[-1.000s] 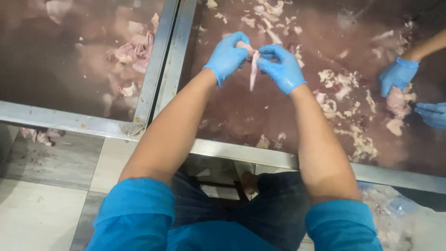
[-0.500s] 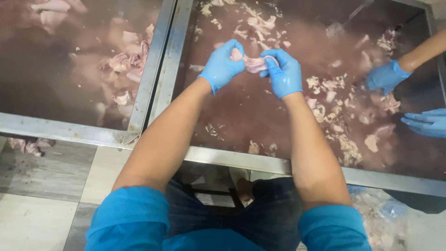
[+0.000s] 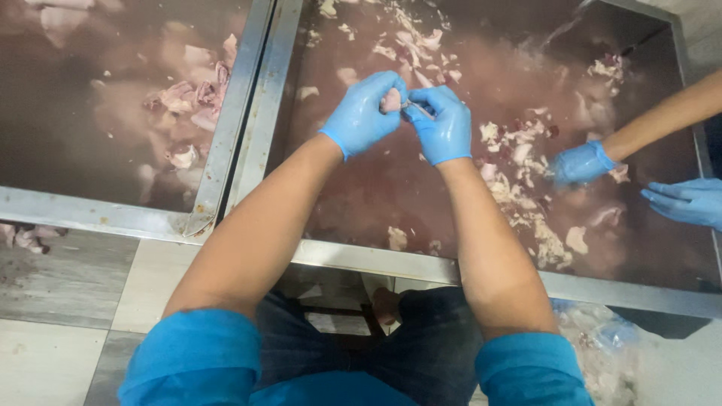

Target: The person picks up raw chicken pieces from a metal tray and uses their gloved hands to pull off skin and trim fat. They place the trimmed meat into a large metal bowl on the floor and discard the removed parts onto the table.

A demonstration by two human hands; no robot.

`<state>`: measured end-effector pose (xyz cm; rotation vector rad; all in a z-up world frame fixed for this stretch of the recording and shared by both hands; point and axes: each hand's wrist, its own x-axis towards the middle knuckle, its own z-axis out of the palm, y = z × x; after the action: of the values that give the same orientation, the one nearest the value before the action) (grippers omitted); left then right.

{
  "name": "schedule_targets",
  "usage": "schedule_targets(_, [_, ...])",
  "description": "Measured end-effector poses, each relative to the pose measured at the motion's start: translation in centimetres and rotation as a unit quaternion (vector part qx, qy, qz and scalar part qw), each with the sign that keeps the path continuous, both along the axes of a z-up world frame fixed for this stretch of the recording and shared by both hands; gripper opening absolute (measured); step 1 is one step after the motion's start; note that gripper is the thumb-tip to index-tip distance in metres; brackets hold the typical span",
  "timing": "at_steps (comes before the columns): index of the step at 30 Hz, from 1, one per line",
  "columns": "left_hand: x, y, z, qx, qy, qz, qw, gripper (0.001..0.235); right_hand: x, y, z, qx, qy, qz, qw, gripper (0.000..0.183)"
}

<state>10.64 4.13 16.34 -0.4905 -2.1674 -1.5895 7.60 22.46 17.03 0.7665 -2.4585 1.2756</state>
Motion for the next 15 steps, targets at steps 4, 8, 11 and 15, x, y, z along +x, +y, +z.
schedule_targets(4, [0.0, 0.1, -0.1, -0.062, 0.028, -0.018, 0.998, 0.007, 0.0, -0.1, -0.1, 0.076, 0.04, -0.034, 0.996, 0.014])
schedule_targets(8, [-0.3, -0.2, -0.6, -0.053, 0.036, -0.019, 0.998, 0.016, -1.1, 0.4, -2.2, 0.105, 0.126, -0.073, 0.984, 0.008])
schedule_targets(11, [-1.0, -0.5, -1.3, -0.039, -0.017, -0.003, 0.999, 0.015, -4.1, 1.7, -5.5, 0.077, 0.056, -0.145, 0.985, 0.016])
schedule_targets(15, [-1.8, -1.7, -3.0, -0.017, -0.11, -0.01, 0.994, 0.01, -9.2, 6.6, -10.8, 0.242, -0.045, -0.167, 0.955, 0.024])
